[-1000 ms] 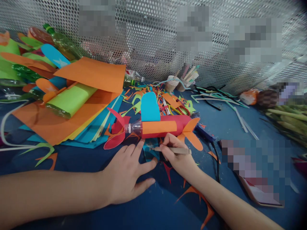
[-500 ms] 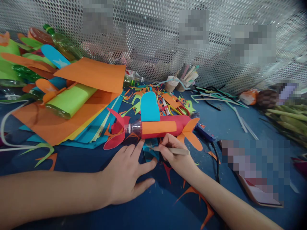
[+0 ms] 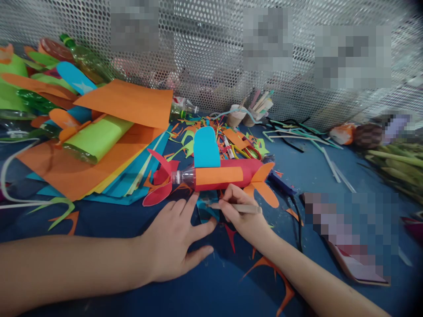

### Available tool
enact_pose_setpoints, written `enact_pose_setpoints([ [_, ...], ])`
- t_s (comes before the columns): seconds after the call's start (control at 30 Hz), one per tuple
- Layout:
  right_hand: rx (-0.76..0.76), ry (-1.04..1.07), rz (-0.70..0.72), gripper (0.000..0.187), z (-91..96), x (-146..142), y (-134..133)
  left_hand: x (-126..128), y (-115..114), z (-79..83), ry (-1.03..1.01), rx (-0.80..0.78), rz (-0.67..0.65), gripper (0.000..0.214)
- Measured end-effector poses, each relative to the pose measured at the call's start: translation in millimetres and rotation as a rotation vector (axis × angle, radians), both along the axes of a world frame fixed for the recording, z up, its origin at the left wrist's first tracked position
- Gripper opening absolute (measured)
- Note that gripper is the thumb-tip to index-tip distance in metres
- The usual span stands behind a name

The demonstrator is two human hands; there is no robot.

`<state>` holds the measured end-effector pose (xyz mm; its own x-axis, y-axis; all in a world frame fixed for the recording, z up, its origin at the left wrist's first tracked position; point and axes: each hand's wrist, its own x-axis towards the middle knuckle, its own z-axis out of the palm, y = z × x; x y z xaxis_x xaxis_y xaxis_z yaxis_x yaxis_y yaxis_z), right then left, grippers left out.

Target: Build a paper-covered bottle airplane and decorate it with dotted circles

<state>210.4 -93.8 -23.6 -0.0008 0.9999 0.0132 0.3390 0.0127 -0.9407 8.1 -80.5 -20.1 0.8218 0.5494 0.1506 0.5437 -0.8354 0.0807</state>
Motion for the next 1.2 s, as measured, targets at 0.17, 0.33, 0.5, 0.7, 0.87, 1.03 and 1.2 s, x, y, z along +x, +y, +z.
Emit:
enact_pose_setpoints([
  [0.17, 0.069, -0.011, -0.065, 0.016, 4.4, 0.0, -0.7, 0.2, 1.5, -0.8, 0.001, 0.023, -0.006, 0.045],
  [0.33, 0.106, -0.032, -0.103, 0.017, 3.7, 0.7, -0.1, -1.7, -0.8, -6.0, -0.050, 0.115, -0.013, 0.053],
  [0.5, 0.104, 0.002, -0.103, 0.017, 6.1, -0.4, 1.0, -2.4, -1.7, -6.8, -0.056, 0.166, -0.011, 0.060],
  [0.7, 0.060, -0.012, -0.118, 0.022, 0.7, 0.7, 0.8, -1.6, 0.2, -1.9, -0.002, 0.051, -0.005, 0.049],
  [0.87, 0.034, -0.024, -0.126, 0.024, -1.4, -0.3, 2.2, -2.2, -0.7, -2.9, -0.024, 0.043, 0.001, 0.048],
  [1.03, 0.033, -0.048, -0.125, 0.024, 1.0, -1.0, 2.7, -1.4, -0.5, -2.9, -0.025, 0.033, 0.004, 0.048],
  [1.2, 0.037, -0.024, -0.111, 0.024, -0.9, -0.2, 2.7, -1.1, -0.2, -2.5, -0.019, 0.024, 0.006, 0.049],
])
